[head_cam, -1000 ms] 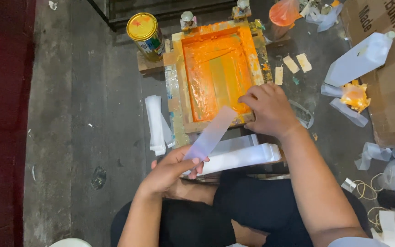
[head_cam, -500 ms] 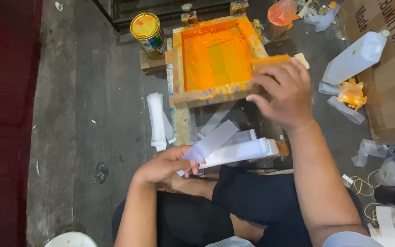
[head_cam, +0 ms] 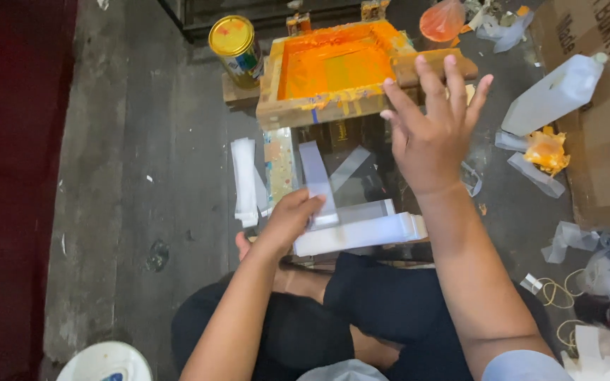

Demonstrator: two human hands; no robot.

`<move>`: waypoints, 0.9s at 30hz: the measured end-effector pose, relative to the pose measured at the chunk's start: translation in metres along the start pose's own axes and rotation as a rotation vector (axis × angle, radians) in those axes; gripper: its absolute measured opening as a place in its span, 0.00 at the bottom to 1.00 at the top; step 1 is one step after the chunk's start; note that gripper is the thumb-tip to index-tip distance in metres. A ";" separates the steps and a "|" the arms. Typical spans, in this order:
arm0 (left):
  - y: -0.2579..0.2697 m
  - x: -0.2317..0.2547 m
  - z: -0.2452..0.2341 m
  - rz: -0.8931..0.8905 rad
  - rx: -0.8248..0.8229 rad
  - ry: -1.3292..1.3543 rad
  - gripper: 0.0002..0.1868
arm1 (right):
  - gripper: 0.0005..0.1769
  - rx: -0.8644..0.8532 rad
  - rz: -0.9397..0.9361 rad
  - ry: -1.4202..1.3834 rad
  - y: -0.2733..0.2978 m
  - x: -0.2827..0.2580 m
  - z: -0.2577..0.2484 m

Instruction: The person sits on the floor and folds white paper strips. They then use a squeegee to spread orange ink across a screen printing frame. The person places a folded paper strip onto the frame and presses the squeegee over it to transfer the ink.

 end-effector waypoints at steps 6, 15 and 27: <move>-0.025 0.005 0.007 0.187 0.109 -0.277 0.29 | 0.19 0.002 0.010 -0.019 0.000 0.004 0.004; -0.018 0.015 0.011 0.609 0.228 -0.784 0.28 | 0.19 -0.006 0.001 -0.022 0.000 0.002 0.000; -0.029 -0.002 0.075 0.530 -0.080 -1.174 0.44 | 0.22 -0.006 0.005 -0.007 -0.004 0.002 -0.001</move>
Point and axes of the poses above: each hand's wrist, its own y-axis away from the middle knuckle, its own z-axis out of the palm, x = y × z, the point moved 7 cm from there along -y, towards the middle knuckle, and after that the axes turned 1 degree about y, right-handed, at the moved point
